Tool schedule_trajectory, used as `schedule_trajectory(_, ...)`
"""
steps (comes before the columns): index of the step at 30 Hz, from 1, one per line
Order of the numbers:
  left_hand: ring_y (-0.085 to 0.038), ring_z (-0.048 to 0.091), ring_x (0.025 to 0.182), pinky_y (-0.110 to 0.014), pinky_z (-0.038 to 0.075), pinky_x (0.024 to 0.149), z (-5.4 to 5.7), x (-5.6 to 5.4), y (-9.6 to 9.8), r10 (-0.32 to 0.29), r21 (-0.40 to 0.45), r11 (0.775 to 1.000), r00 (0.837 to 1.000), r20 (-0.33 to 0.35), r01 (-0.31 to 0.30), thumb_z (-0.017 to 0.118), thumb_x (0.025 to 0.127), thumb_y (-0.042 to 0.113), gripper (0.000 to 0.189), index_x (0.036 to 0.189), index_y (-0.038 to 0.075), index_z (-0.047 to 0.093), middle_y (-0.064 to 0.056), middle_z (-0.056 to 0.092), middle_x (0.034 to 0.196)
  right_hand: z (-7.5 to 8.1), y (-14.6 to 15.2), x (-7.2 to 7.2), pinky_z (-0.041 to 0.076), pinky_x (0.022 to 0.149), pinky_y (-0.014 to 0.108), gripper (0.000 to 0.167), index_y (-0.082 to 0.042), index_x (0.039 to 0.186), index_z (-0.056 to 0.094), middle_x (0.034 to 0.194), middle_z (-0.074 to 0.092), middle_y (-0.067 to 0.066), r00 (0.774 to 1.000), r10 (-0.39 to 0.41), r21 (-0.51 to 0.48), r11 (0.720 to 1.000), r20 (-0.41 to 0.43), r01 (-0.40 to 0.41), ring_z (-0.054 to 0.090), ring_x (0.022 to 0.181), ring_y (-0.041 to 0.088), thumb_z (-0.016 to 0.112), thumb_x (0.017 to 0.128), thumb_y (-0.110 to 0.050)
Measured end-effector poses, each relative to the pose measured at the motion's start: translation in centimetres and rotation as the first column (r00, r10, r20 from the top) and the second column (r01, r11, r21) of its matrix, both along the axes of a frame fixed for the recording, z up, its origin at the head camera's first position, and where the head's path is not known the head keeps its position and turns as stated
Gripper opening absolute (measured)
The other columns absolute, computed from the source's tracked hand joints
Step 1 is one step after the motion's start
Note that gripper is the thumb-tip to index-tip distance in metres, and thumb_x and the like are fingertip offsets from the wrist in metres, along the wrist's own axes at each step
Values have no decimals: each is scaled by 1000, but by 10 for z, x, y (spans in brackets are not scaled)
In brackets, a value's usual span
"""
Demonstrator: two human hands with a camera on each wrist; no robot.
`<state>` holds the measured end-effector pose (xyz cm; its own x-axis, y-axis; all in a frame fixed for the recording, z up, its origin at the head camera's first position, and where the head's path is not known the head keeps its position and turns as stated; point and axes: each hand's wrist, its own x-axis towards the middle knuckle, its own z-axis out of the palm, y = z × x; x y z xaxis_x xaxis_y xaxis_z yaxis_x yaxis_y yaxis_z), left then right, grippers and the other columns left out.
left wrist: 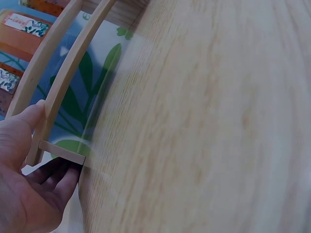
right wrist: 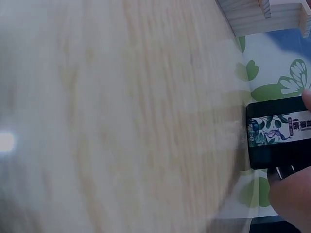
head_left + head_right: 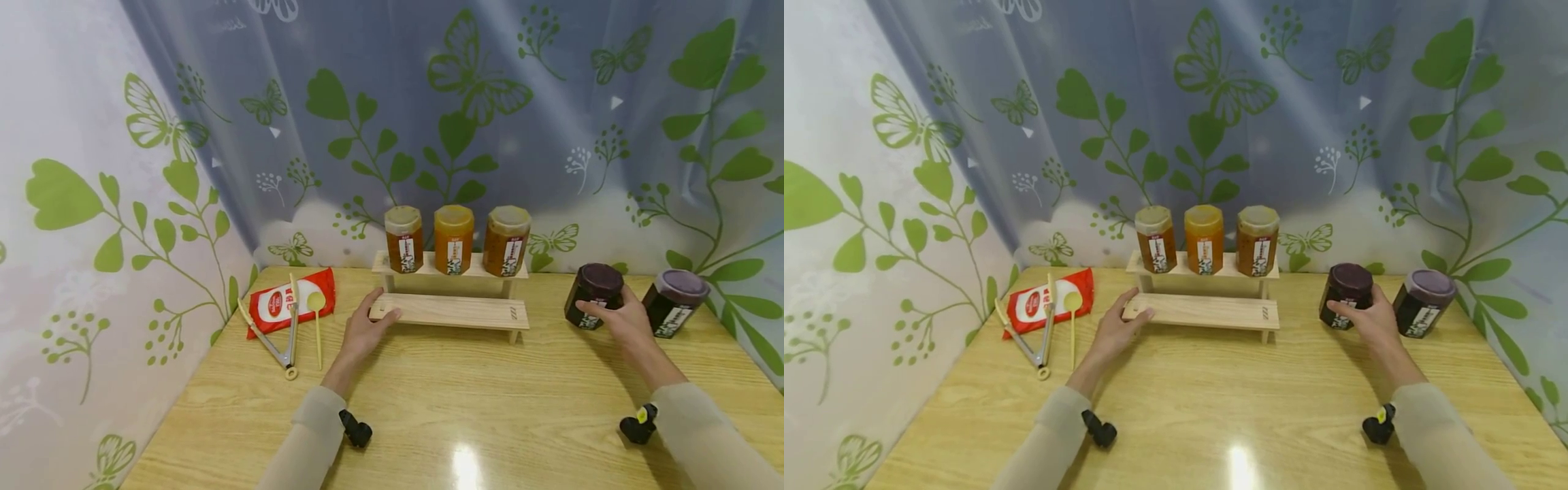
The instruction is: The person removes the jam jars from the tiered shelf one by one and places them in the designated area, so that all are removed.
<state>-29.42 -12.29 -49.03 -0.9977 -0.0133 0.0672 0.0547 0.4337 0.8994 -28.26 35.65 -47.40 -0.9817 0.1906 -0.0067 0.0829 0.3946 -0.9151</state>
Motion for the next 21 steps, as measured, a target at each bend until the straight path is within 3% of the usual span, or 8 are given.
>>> schedule_trajectory(8,-37,33,153,-61,33,118,-1,0,-1,-8,8,1000,1000,-4,8,74,96,48,71,158,30,45,-6,40,165,5,5,2,15,115,77,111,-4,167,-2,169,4,31,999,49,32,998,14,-49,7,152,58,72,97,-48)
schedule_trajectory(21,-36,31,154,-60,33,119,0,0,1,3,10,1000,1000,11,-3,74,96,47,71,159,33,44,-5,38,166,26,6,6,23,116,71,105,-3,167,2,168,13,31,997,79,-2,997,4,-79,18,151,54,70,99,-47)
